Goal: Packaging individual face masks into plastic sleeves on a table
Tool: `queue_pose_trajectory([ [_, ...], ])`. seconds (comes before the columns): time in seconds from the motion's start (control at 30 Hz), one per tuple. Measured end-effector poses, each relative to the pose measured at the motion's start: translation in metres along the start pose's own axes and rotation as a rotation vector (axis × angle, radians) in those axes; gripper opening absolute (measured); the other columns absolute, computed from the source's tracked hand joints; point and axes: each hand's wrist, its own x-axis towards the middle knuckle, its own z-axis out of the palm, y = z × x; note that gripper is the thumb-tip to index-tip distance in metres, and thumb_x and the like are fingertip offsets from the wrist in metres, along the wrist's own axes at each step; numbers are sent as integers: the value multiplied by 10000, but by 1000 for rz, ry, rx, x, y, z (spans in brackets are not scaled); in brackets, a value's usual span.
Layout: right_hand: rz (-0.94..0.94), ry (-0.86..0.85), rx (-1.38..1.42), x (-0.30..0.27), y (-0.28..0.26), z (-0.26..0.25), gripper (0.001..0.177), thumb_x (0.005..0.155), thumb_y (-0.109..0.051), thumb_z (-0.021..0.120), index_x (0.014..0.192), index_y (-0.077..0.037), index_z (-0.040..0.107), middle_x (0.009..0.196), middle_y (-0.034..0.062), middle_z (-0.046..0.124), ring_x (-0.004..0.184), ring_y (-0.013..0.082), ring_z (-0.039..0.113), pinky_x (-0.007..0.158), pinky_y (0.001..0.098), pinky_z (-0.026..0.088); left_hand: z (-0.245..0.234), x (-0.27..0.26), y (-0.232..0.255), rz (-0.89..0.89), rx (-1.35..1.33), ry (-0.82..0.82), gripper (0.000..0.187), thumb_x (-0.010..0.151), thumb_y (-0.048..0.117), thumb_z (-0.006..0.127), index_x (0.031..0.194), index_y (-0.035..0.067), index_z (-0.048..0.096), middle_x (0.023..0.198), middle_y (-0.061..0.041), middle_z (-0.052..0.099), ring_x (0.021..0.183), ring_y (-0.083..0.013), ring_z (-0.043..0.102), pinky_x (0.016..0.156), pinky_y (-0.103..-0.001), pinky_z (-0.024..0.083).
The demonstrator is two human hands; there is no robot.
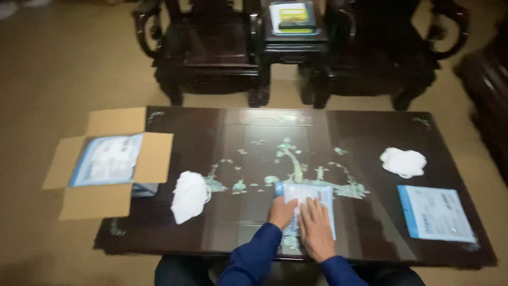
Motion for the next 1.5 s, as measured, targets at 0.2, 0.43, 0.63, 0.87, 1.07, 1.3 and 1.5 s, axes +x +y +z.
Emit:
queue_pose_trajectory([
  [0.2, 59, -195, -121, -11, 20, 17, 523, 1022, -319, 461, 1495, -95, 471, 1613, 202, 379, 1520, 427, 307, 1223, 606, 232, -65, -22, -11, 311, 72, 237, 300, 856, 363, 689, 1047, 134, 654, 1070, -117, 690, 1034, -333, 614, 929, -458, 442],
  [0.43, 93, -184, -215, -24, 69, 13, 481, 1006, -359, 473, 1437, -155, 532, 1605, 174, 420, 1525, 428, 334, 1211, 642, 253, -276, -26, -101, 219, 681, 905, 626, 835, 541, 720, 1339, 183, 621, 1287, -149, 630, 1108, -393, 609, 806, -577, 508],
  [0.63, 127, -255, -178, -19, 64, 2, 470, 1036, -357, 427, 1449, -144, 495, 1617, 162, 382, 1524, 429, 307, 1205, 630, 255, -298, -17, -164, 139, 544, 752, 366, 878, 318, 709, 1221, 204, 762, 1163, -110, 727, 1092, -365, 663, 905, -536, 489],
  [0.87, 114, -221, -191, -20, 68, -2, 463, 1008, -373, 477, 1418, -167, 537, 1576, 148, 449, 1486, 397, 381, 1165, 617, 313, -294, -30, -152, 101, 643, 676, 542, 819, 464, 735, 1296, 217, 659, 1090, -193, 718, 1049, -440, 652, 789, -608, 493],
  [1.07, 196, -276, -160, -21, 74, -11, 510, 1047, -405, 396, 1479, -150, 487, 1638, 178, 345, 1569, 406, 230, 1260, 623, 172, -279, -41, -152, 254, 440, 829, 230, 902, 304, 707, 1060, 185, 824, 1079, -84, 742, 1007, -334, 680, 883, -503, 466],
  [1.3, 1141, -282, 1068, 40, -72, -81, 483, 926, -387, 637, 1226, -15, 705, 1077, 187, 793, 925, 265, 735, 815, 341, 559, -163, -80, -69, -78, -1099, 57, 266, 876, -38, 720, 1129, 44, 728, 1085, -105, 761, 914, -225, 669, 786, -358, 530],
  [1.5, 1418, -384, 1802, 36, -91, -58, 411, 910, -210, 670, 1237, 37, 649, 1048, 299, 752, 911, 369, 746, 790, 430, 613, -63, -66, -83, 28, -1177, -219, 240, 835, -85, 712, 1066, -22, 733, 1024, -159, 777, 910, -271, 709, 775, -369, 536],
])
